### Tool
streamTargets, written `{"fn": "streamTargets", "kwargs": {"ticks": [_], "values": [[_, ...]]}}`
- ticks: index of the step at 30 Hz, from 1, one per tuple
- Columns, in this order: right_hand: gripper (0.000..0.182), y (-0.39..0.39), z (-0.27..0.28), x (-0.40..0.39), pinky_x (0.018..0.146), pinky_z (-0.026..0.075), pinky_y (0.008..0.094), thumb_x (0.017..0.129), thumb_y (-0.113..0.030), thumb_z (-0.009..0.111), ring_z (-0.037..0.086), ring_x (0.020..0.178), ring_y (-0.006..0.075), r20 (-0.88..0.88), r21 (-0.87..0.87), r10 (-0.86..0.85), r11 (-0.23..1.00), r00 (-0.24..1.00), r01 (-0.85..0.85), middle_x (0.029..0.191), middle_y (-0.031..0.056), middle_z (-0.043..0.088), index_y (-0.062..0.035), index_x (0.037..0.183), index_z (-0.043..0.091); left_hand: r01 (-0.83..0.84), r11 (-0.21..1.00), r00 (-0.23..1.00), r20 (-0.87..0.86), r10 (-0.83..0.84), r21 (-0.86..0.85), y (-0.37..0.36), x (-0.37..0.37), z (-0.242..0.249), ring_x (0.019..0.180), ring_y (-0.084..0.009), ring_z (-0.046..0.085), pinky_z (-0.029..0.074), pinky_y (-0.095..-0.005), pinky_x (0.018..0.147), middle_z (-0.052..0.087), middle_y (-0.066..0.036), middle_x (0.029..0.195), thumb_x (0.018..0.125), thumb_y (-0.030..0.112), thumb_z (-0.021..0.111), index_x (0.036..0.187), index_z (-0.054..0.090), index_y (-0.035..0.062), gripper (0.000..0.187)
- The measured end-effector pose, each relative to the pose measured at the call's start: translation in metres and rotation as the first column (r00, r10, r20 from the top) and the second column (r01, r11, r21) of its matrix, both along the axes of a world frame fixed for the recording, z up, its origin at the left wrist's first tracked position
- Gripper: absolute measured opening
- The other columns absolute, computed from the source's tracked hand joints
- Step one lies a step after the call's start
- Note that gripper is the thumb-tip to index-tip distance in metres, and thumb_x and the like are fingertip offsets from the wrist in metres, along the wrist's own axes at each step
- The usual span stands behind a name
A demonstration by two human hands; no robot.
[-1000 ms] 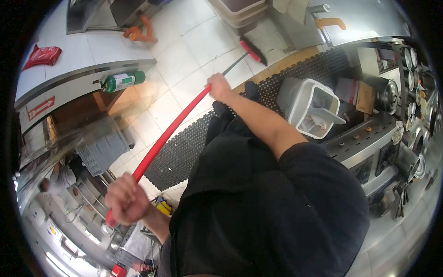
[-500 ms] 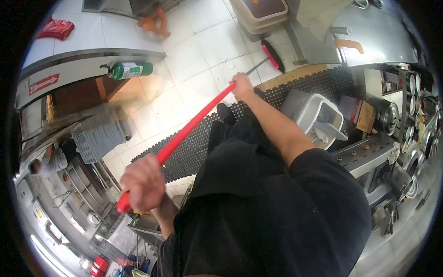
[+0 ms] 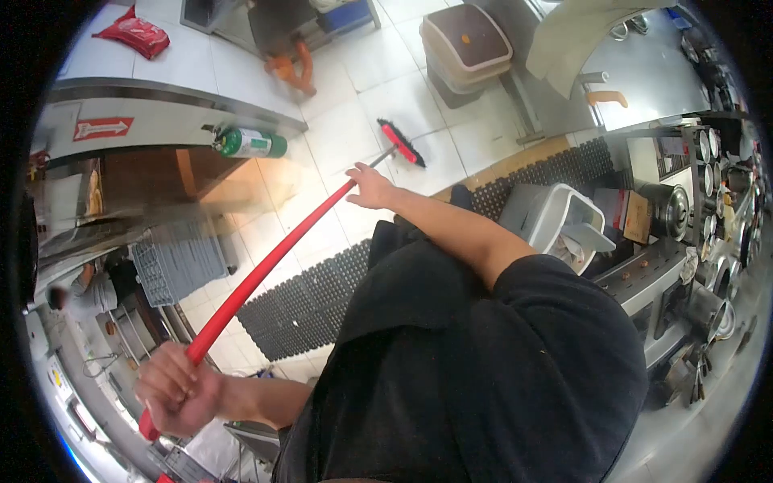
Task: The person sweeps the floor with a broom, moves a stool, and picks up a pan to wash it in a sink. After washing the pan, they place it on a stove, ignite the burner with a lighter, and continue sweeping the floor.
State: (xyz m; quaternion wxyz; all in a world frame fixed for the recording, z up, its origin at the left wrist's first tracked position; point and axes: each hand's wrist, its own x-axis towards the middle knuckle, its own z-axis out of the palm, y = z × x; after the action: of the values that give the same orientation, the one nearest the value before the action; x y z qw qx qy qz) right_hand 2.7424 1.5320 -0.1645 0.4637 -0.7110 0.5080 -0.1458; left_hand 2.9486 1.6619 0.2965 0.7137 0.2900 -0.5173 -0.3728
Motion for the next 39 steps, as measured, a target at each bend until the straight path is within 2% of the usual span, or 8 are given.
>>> {"fn": "streamTargets", "kwargs": {"ticks": [3, 5, 9, 19, 23, 30, 34, 39], "values": [[0.077, -0.021, -0.036, -0.048, 0.115, 0.038, 0.0468, 0.083, -0.043, 0.075, 0.047, 0.136, 0.0405, -0.032, -0.074, -0.092, 0.993, 0.995, 0.089, 0.145, 0.0269, 0.049, -0.0017, 0.142, 0.050, -0.052, 0.999, 0.999, 0.012, 0.052, 0.007, -0.012, 0.014, 0.011, 0.043, -0.0077, 0.030, 0.031, -0.0250, 0.047, 0.036, 0.001, 0.056, 0.088, 0.016, 0.057, 0.061, 0.037, 0.0159, 0.033], [0.077, -0.054, 0.015, -0.103, 0.113, 0.041, 0.0434, 0.086, -0.045, 0.074, 0.050, 0.134, 0.0390, -0.041, 0.362, -0.309, 0.882, 0.950, 0.302, 0.143, 0.0267, 0.052, 0.0024, 0.142, 0.051, -0.084, 0.994, 0.996, 0.049, 0.080, 0.070, -0.038, 0.019, 0.000, 0.045, -0.0078, 0.030, 0.030, -0.0261, 0.048, 0.036, 0.001, 0.059, 0.091, 0.013, 0.055, 0.061, 0.036, 0.0155, 0.036], [0.047, -0.133, -0.123, -0.210, 0.099, 0.049, 0.0491, 0.087, -0.028, 0.066, 0.062, 0.115, 0.0430, -0.190, -0.054, -0.701, 0.706, 0.687, 0.706, 0.120, 0.0293, 0.065, 0.0038, 0.121, 0.063, -0.147, 0.987, 0.989, 0.025, 0.145, 0.073, -0.103, 0.019, -0.044, 0.045, -0.0080, 0.029, 0.030, -0.0265, 0.048, 0.036, 0.001, 0.061, 0.094, 0.014, 0.052, 0.064, 0.036, 0.0140, 0.034], [0.038, -0.353, -0.115, -0.333, 0.099, 0.049, 0.0489, 0.092, -0.012, 0.052, 0.059, 0.117, 0.0387, -0.295, -0.554, -0.682, 0.693, 0.669, 0.462, 0.127, 0.0170, 0.061, -0.0059, 0.128, 0.062, -0.249, 0.954, 0.968, 0.084, 0.238, 0.169, -0.168, -0.034, -0.020, 0.045, -0.0078, 0.034, 0.031, -0.0240, 0.048, 0.036, 0.001, 0.060, 0.093, 0.014, 0.056, 0.064, 0.036, 0.0155, 0.036], [0.035, -0.333, -0.136, -0.338, 0.096, 0.050, 0.0488, 0.090, -0.017, 0.057, 0.060, 0.117, 0.0337, -0.735, -0.199, -0.311, 0.948, 0.603, 0.247, 0.122, 0.0126, 0.062, -0.0093, 0.124, 0.065, -0.285, 0.941, 0.956, 0.127, 0.265, 0.180, -0.183, -0.054, -0.015, 0.045, -0.0076, 0.034, 0.032, -0.0233, 0.048, 0.037, 0.002, 0.059, 0.094, 0.015, 0.058, 0.063, 0.035, 0.0158, 0.038], [0.045, -0.373, -0.134, -0.357, 0.100, 0.047, 0.0520, 0.086, -0.013, 0.058, 0.057, 0.122, 0.0377, -0.335, -0.624, -0.644, 0.699, 0.688, 0.351, 0.138, 0.0149, 0.057, -0.0047, 0.130, 0.060, -0.137, 0.973, 0.990, 0.056, 0.128, 0.186, -0.203, -0.079, -0.013, 0.048, -0.0092, 0.031, 0.029, -0.0262, 0.051, 0.035, 0.000, 0.061, 0.090, 0.006, 0.050, 0.062, 0.033, 0.0157, 0.035], [0.049, -0.388, -0.157, -0.355, 0.108, 0.041, 0.0504, 0.091, -0.019, 0.055, 0.049, 0.133, 0.0334, -0.730, -0.077, -0.142, 0.989, 0.668, 0.126, 0.148, 0.0114, 0.051, -0.0108, 0.139, 0.057, -0.213, 0.958, 0.975, 0.105, 0.196, 0.189, -0.209, -0.090, -0.011, 0.046, -0.0085, 0.034, 0.031, -0.0244, 0.050, 0.037, 0.001, 0.060, 0.093, 0.012, 0.056, 0.063, 0.034, 0.0154, 0.038], [0.051, -0.355, -0.165, -0.361, 0.110, 0.037, 0.0524, 0.093, -0.033, 0.059, 0.046, 0.135, 0.0362, -0.542, -0.394, -0.701, 0.700, 0.465, 0.596, 0.147, 0.0188, 0.047, -0.0089, 0.137, 0.058, -0.152, 0.966, 0.986, 0.097, 0.134, 0.211, -0.211, -0.100, -0.011, 0.049, -0.0105, 0.033, 0.030, -0.0269, 0.052, 0.036, 0.000, 0.061, 0.093, 0.007, 0.050, 0.063, 0.034, 0.0151, 0.036]]}}
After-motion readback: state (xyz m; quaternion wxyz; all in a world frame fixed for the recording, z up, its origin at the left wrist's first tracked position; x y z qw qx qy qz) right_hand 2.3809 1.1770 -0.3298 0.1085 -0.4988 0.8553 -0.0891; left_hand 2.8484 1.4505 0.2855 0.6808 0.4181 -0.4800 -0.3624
